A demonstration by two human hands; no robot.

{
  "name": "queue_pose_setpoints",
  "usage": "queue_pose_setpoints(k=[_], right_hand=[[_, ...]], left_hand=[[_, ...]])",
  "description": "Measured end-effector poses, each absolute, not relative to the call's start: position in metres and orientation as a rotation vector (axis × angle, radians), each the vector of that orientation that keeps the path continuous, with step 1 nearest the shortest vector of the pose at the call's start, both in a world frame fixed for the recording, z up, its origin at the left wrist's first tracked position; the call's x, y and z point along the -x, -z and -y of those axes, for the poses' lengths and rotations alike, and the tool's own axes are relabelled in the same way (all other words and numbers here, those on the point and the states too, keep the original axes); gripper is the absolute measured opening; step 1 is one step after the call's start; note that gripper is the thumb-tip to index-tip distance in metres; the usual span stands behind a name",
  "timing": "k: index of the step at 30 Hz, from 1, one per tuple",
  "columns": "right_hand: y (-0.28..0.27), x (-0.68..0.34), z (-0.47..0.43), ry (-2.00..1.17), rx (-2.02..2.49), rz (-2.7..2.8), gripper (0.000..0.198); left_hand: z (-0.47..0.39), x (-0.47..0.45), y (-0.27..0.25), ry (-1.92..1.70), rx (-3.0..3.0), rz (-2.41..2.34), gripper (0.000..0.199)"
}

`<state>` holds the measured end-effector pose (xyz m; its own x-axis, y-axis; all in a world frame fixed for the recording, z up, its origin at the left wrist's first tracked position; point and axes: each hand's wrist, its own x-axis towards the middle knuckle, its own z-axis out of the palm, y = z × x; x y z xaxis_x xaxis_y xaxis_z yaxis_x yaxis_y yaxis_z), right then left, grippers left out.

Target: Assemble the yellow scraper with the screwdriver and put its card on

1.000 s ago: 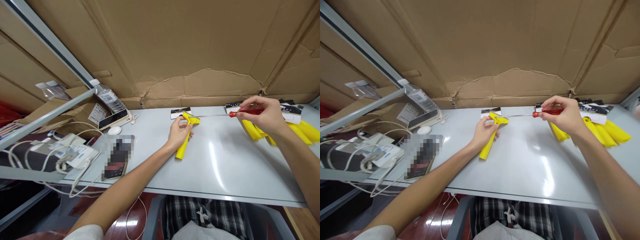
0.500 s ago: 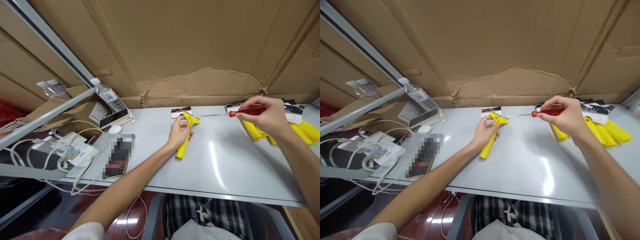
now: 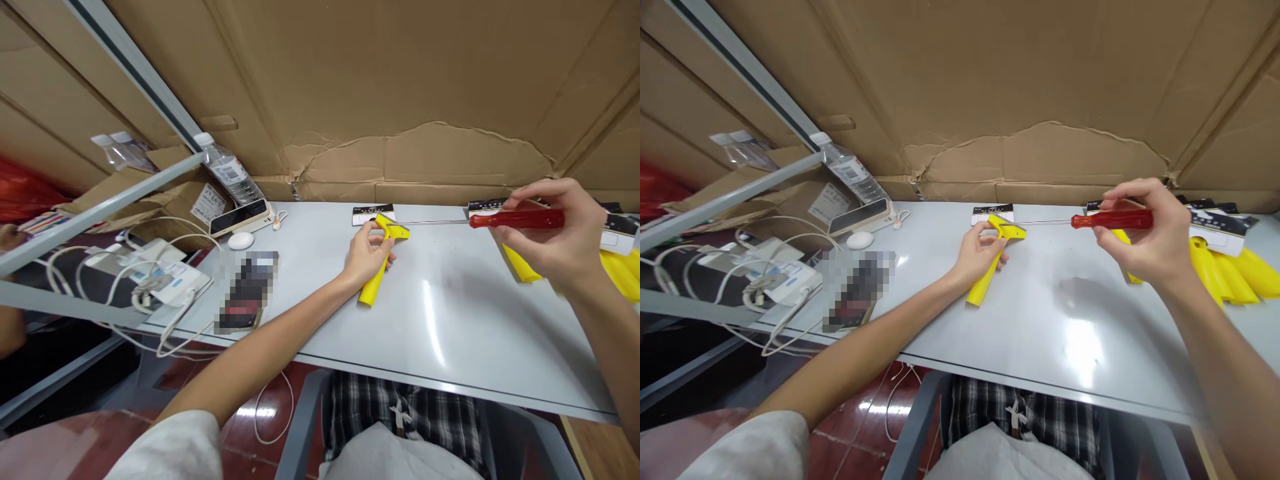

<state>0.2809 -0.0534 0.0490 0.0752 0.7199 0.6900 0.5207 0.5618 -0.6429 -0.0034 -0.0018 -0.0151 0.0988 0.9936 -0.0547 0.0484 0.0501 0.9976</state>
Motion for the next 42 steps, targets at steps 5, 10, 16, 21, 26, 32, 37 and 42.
queue_pose_setpoints(k=[5, 10, 16, 21, 26, 32, 37, 42], right_hand=[[-0.051, -0.278, 0.049, -0.302, 1.063, 1.493, 0.053], [-0.049, -0.273, 0.047, -0.285, 1.096, 1.423, 0.048], [-0.042, -0.279, 0.047, -0.216, 1.119, 1.502, 0.044], [-0.040, -0.284, 0.039, -0.206, 0.971, 1.584, 0.052], [-0.037, -0.282, 0.037, -0.169, 1.120, 1.463, 0.046], [-0.035, -0.285, 0.032, -0.217, 1.232, 1.382, 0.045], [-0.036, -0.287, 0.029, -0.226, 1.198, 1.319, 0.048], [-0.038, -0.287, 0.030, -0.199, 1.159, 1.317, 0.050]], left_hand=[[0.002, 0.003, 0.015, -1.079, -1.236, -1.193, 0.030], [0.003, 0.004, 0.014, -1.062, -1.260, -1.193, 0.031], [0.003, 0.004, 0.013, -1.072, -1.261, -1.192, 0.031], [0.003, 0.004, 0.014, -1.062, -1.261, -1.199, 0.031], [0.003, 0.003, 0.014, -1.069, -1.255, -1.185, 0.030], [0.004, 0.003, 0.008, -1.053, -1.228, -1.207, 0.026], [0.005, 0.004, 0.003, -1.041, -1.210, -1.169, 0.029], [0.006, 0.004, 0.002, -1.033, -1.217, -1.157, 0.028]])
